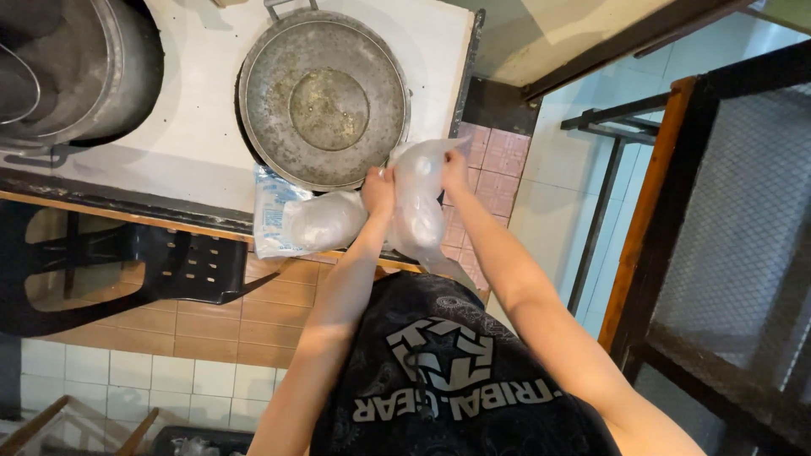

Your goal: The person is opening and smoothing out individual thin plastic bags from a stack, preparing them for use.

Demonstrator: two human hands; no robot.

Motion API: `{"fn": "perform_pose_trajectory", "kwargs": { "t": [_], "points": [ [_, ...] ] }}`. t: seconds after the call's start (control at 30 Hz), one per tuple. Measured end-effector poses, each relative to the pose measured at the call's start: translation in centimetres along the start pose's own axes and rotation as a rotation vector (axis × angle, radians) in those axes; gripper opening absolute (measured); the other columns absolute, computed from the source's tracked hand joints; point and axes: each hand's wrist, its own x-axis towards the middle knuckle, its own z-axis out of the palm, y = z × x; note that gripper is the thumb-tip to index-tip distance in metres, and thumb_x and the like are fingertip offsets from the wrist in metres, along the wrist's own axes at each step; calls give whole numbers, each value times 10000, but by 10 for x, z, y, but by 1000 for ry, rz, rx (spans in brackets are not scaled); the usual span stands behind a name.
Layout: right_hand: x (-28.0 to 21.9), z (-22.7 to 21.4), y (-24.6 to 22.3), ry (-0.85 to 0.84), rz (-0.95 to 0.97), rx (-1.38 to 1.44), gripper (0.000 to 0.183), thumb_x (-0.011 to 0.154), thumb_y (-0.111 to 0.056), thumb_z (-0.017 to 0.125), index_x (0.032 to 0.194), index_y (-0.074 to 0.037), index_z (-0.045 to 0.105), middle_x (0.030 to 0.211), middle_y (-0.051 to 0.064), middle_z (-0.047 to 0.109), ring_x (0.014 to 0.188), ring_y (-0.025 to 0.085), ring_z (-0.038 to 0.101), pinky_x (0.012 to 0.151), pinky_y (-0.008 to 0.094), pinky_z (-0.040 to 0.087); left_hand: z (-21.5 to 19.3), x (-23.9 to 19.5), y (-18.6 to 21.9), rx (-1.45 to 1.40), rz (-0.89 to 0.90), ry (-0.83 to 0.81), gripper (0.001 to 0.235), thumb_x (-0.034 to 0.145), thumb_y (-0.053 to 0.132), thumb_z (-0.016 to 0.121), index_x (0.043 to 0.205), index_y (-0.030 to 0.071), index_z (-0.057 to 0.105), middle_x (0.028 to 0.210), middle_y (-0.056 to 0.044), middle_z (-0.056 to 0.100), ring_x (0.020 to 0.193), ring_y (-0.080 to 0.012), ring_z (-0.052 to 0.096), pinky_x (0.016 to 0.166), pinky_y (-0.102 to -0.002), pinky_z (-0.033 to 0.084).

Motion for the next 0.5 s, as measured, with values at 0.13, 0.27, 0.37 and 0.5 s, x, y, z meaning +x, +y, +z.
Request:
{"fn": "perform_pose_trajectory", "kwargs": {
  "t": [0.13, 0.27, 0.37, 0.5],
  "points": [
    [-17, -10, -52, -19, -82, -112, 199, 978, -213, 594, 883, -80, 708, 769, 138, 704, 824, 311, 691, 795, 419, 521, -30, -13, 32, 172, -67, -84, 390, 1004, 479, 537, 1123, 115, 614, 1037, -222, 742, 1075, -426, 705, 941, -538, 546],
    [-16, -28, -21, -21, -90, -276, 159, 975, -260, 589, 978, -157, 710, 865, 85, 736, 905, 322, 715, 834, 425, 543, -42, -32, 38, 165, 8, -125, 379, 1041, 417, 506, 1202, 84, 592, 1048, -241, 727, 1046, -446, 712, 905, -566, 551],
    [-38, -62, -44, 55, -32, -40, 144, 983, -230, 634, 1096, -148, 669, 895, 49, 681, 770, 198, 675, 678, 313, 557, -80, -73, 60, -143, 62, -84, 426, 1043, 438, 534, 1291, 93, 568, 1193, -229, 681, 1169, -429, 648, 1002, -541, 504],
    [-130, -119, -157, 130, -85, 356, 232, 1065, -183, 591, 1232, -26, 561, 979, 47, 529, 716, 103, 588, 520, 191, 505, -132, -117, 52, -922, 305, -313, 430, 1048, 145, 489, 1438, -25, 428, 1217, -197, 608, 1051, -258, 589, 974, -383, 486]
  ]
}}
